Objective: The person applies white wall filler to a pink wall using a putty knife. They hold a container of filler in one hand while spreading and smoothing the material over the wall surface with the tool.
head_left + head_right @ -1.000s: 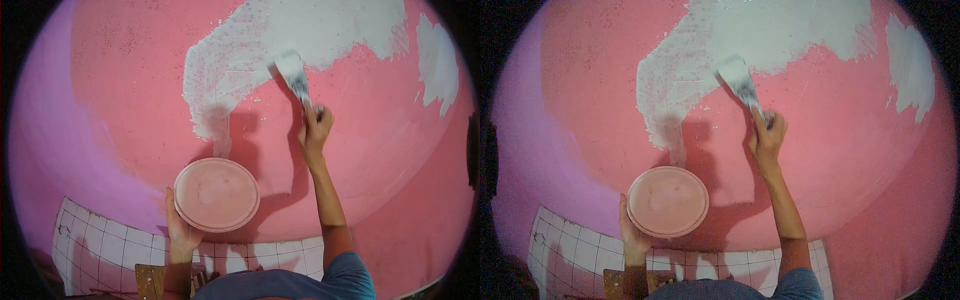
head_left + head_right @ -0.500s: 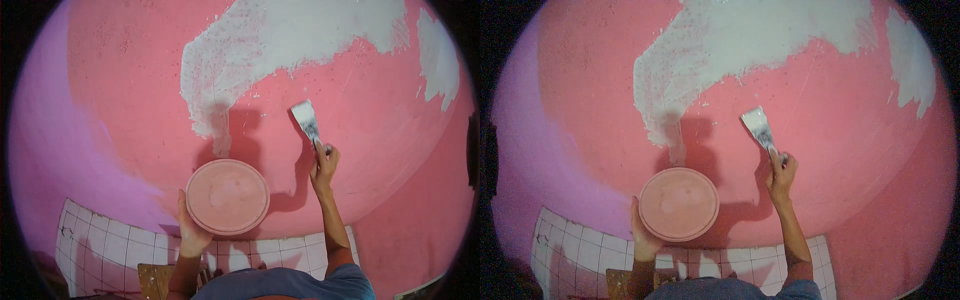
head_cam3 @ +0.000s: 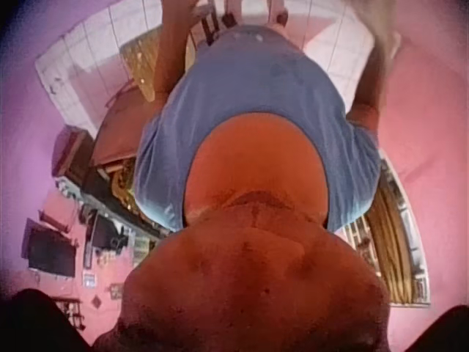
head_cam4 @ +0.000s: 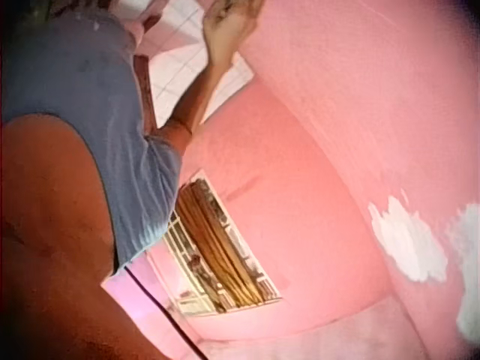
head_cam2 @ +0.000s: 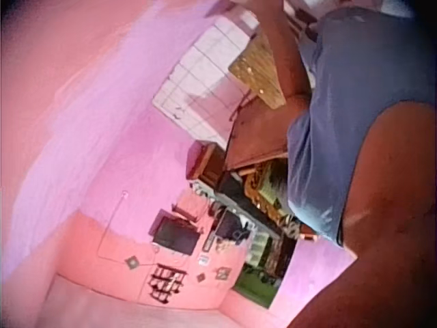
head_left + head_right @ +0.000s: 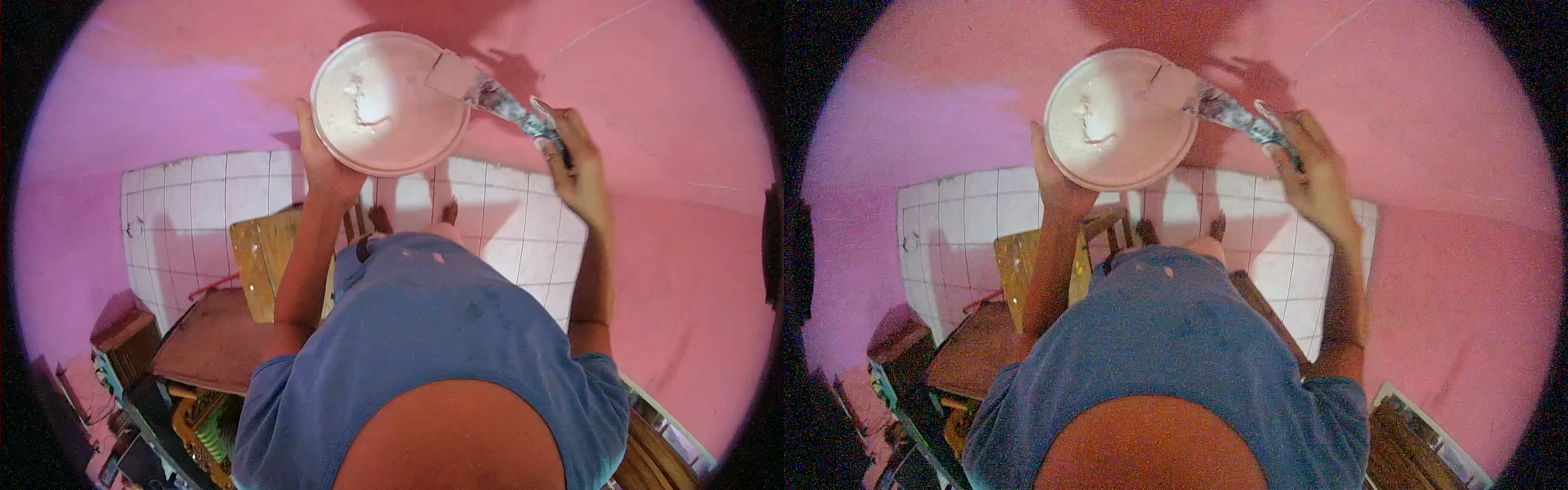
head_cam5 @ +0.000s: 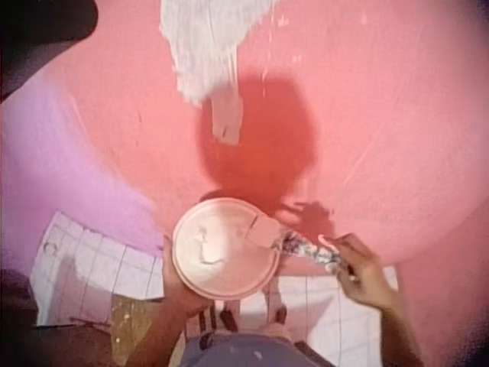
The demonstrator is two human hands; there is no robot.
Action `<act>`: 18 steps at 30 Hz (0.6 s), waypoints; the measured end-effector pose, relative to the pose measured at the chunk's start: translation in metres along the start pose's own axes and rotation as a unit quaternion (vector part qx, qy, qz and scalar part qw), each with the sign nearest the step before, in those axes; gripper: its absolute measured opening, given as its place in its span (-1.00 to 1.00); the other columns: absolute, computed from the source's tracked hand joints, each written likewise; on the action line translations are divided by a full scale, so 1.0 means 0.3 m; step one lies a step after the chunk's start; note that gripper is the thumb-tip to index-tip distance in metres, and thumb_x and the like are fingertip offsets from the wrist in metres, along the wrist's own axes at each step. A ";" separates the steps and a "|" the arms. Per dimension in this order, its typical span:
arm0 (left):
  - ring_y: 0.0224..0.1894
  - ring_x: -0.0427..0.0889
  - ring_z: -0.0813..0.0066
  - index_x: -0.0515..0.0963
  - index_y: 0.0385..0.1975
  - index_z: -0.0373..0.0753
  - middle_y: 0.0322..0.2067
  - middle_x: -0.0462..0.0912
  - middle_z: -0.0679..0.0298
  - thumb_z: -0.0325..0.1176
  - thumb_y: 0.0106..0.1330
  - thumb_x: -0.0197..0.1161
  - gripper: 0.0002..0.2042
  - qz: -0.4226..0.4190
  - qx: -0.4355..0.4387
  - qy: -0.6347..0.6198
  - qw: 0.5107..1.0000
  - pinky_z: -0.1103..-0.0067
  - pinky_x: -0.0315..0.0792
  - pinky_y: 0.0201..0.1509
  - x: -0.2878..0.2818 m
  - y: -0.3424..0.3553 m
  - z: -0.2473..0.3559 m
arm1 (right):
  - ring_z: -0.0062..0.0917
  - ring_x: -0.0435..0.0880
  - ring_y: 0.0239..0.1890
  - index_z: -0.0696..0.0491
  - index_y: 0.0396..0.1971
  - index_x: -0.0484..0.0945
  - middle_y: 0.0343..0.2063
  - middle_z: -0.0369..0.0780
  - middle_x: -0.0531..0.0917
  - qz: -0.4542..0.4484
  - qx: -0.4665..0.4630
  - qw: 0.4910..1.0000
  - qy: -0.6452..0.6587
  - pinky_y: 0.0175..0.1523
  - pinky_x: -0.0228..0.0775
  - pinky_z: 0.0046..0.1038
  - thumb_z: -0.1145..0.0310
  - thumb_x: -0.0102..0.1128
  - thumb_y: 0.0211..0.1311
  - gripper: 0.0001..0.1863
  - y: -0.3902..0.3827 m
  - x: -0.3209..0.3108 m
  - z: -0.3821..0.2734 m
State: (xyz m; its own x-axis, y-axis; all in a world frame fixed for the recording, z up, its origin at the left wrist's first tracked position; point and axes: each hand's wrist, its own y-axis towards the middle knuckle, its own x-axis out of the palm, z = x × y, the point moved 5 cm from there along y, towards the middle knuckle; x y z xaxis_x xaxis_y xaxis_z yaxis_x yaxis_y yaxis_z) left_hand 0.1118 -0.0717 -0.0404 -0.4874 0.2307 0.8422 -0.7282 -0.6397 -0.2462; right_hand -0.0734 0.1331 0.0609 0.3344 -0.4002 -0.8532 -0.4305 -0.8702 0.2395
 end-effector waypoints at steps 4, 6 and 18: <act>0.21 0.37 0.09 0.17 0.29 -0.24 0.22 0.32 0.02 0.27 0.38 -0.39 -0.27 0.038 -0.048 0.056 0.997 0.19 0.30 0.26 -0.049 -0.011 0.026 | -0.28 0.54 -0.31 0.15 -0.12 0.50 -0.25 -0.13 0.49 -0.100 0.021 0.995 -0.009 -0.21 0.41 -0.40 0.52 0.17 0.13 -0.72 0.061 -0.058 0.020; 0.22 0.36 0.08 0.17 0.29 -0.25 0.22 0.30 -0.02 0.29 0.37 -0.39 -0.25 0.051 -0.103 0.075 0.990 0.18 0.31 0.27 -0.073 -0.024 0.012 | -0.30 0.57 -0.33 0.13 -0.16 0.53 -0.28 -0.15 0.51 -0.156 -0.026 0.987 -0.033 -0.26 0.41 -0.37 0.50 0.19 0.12 -0.75 0.093 -0.057 0.021; 0.18 0.42 0.08 0.21 0.26 -0.31 0.19 0.34 -0.03 0.26 0.39 -0.36 -0.26 0.037 -0.100 0.095 0.990 0.22 0.37 0.24 -0.139 0.037 0.009 | -0.39 0.46 -0.37 0.07 -0.03 0.57 -0.32 -0.19 0.46 -0.215 -0.121 0.968 -0.030 -0.24 0.34 -0.44 0.63 0.18 0.06 -0.59 0.156 -0.017 0.070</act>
State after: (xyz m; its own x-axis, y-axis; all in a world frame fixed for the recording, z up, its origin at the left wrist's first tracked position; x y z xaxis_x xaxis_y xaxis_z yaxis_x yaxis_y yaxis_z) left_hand 0.1254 -0.0905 -0.0770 -0.6112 0.3352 0.7170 -0.7586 -0.5063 -0.4100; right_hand -0.1129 0.1006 0.0667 0.3865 0.0263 -0.9219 -0.0494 -0.9976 -0.0492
